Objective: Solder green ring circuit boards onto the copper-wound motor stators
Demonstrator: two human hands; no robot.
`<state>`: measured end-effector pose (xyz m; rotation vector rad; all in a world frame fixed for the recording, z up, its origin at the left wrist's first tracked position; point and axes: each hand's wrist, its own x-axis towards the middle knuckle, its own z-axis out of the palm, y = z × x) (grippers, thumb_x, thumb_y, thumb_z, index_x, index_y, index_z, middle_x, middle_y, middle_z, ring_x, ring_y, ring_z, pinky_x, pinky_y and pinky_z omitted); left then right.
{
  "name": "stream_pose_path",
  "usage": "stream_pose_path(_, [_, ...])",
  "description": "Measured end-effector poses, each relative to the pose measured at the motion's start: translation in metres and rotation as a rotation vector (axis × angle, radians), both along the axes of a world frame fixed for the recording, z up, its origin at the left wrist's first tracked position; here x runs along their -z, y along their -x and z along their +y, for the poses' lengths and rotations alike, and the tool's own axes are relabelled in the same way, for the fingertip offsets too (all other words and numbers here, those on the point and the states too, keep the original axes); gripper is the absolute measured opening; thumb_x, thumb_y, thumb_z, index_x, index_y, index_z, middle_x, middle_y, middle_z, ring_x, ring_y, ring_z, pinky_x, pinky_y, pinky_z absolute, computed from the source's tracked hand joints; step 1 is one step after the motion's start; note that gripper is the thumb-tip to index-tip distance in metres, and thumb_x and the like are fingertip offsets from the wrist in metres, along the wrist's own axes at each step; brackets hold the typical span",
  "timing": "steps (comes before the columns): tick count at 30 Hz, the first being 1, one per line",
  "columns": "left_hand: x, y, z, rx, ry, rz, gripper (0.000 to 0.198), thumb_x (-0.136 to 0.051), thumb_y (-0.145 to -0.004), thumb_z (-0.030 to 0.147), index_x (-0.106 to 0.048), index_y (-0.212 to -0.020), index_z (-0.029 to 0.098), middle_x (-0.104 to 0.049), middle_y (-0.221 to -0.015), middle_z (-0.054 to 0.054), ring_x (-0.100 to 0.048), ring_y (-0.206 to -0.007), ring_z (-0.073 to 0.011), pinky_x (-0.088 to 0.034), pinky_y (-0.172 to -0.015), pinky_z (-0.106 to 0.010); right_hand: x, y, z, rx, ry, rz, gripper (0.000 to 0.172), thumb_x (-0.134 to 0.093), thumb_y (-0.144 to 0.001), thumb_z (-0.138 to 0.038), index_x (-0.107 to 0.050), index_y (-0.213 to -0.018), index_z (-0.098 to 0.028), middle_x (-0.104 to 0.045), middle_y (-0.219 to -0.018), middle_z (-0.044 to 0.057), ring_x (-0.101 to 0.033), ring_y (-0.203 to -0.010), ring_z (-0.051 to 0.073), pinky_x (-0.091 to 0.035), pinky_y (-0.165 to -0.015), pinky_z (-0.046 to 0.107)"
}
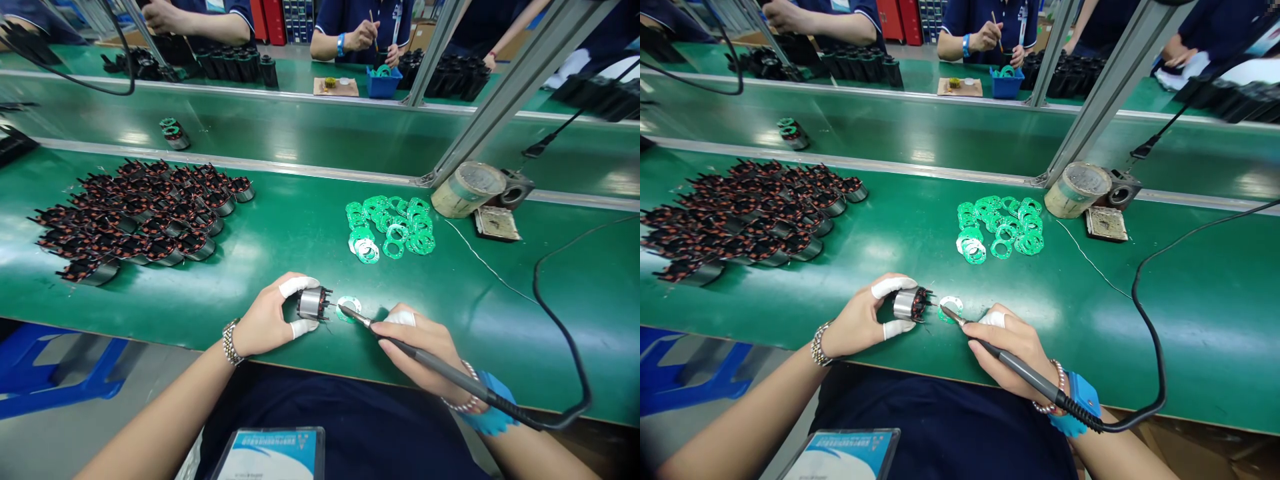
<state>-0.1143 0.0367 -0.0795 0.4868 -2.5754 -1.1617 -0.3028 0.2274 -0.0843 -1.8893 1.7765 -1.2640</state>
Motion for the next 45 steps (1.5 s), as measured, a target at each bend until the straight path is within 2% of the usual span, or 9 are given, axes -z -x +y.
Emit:
stream_pose_path(17, [-0.001, -0.001, 0.0, 0.015, -0.001, -0.028, 0.044, -0.066, -0.068, 0.022, -0.049, -0.109, 0.02, -0.054, -0.108, -0.008, -0.053, -0.097, -0.0205, -0.046, -0.085, -0.035, 0.002, -0.002, -0.002, -0.068, 0.031, 0.057, 0.027, -0.054, -0.076, -0.007, -0.062, -0.099, -0.017, -0.059, -0.067, 0.005, -0.055, -0.064, 0.015, -0.047, -0.057, 0.029])
stream_pose_path(26, [-0.002, 0.0, 0.0, 0.013, 0.01, -0.015, 0.044, -0.065, -0.067, 0.02, -0.049, -0.108, 0.02, -0.054, -0.107, -0.008, -0.054, -0.097, -0.0209, -0.046, -0.085, -0.035, -0.005, 0.001, -0.001, 0.028, 0.087, 0.031, 0.024, -0.054, -0.077, -0.01, -0.063, -0.097, -0.018, -0.063, -0.073, 0.006, -0.059, -0.07, 0.016, -0.05, -0.059, 0.028])
stream_pose_path(34, [-0.003, 0.001, 0.0, 0.017, -0.012, -0.035, 0.043, -0.065, -0.068, 0.021, -0.049, -0.109, 0.019, -0.053, -0.107, -0.008, -0.054, -0.096, -0.0198, -0.046, -0.084, -0.034, 0.005, 0.002, 0.003, 0.164, 0.079, 0.03, 0.026, -0.061, -0.076, -0.014, -0.061, -0.101, -0.019, -0.063, -0.082, 0.007, -0.06, -0.072, 0.017, -0.051, -0.064, 0.029])
stream_pose_path(38, [-0.004, 0.001, 0.001, 0.014, -0.015, -0.026, 0.043, -0.065, -0.068, 0.02, -0.05, -0.108, 0.019, -0.054, -0.106, -0.008, -0.054, -0.094, -0.0198, -0.046, -0.084, -0.034, 0.009, 0.003, 0.004, 0.186, 0.106, 0.09, 0.026, -0.058, -0.079, -0.018, -0.059, -0.104, -0.021, -0.066, -0.075, 0.004, -0.063, -0.067, 0.016, -0.052, -0.059, 0.025])
stream_pose_path(41, [-0.003, 0.001, 0.001, 0.006, -0.018, -0.026, 0.044, -0.066, -0.067, 0.019, -0.05, -0.108, 0.019, -0.055, -0.106, -0.008, -0.055, -0.094, -0.0202, -0.047, -0.083, -0.034, 0.012, 0.002, 0.001, 0.185, 0.105, 0.101, 0.02, -0.056, -0.081, -0.015, -0.059, -0.099, -0.021, -0.067, -0.071, 0.002, -0.065, -0.064, 0.014, -0.053, -0.061, 0.023])
stream_pose_path(43, [-0.003, 0.001, 0.0, -0.001, -0.023, -0.024, 0.044, -0.066, -0.066, 0.019, -0.051, -0.107, 0.02, -0.055, -0.106, -0.008, -0.055, -0.095, -0.021, -0.047, -0.084, -0.035, 0.013, 0.0, -0.002, 0.147, 0.075, 0.083, 0.018, -0.054, -0.081, -0.012, -0.058, -0.096, -0.021, -0.069, -0.079, 0.003, -0.067, -0.071, 0.015, -0.055, -0.068, 0.024])
stream_pose_path(45, [-0.002, 0.0, 0.0, -0.01, -0.06, -0.018, 0.045, -0.067, -0.065, 0.018, -0.051, -0.107, 0.019, -0.055, -0.107, -0.008, -0.056, -0.095, -0.0212, -0.048, -0.084, -0.036, 0.014, -0.002, -0.005, 0.069, 0.038, 0.077, 0.021, -0.051, -0.081, -0.01, -0.055, -0.1, -0.019, -0.067, -0.097, 0.008, -0.065, -0.089, 0.017, -0.053, -0.079, 0.027])
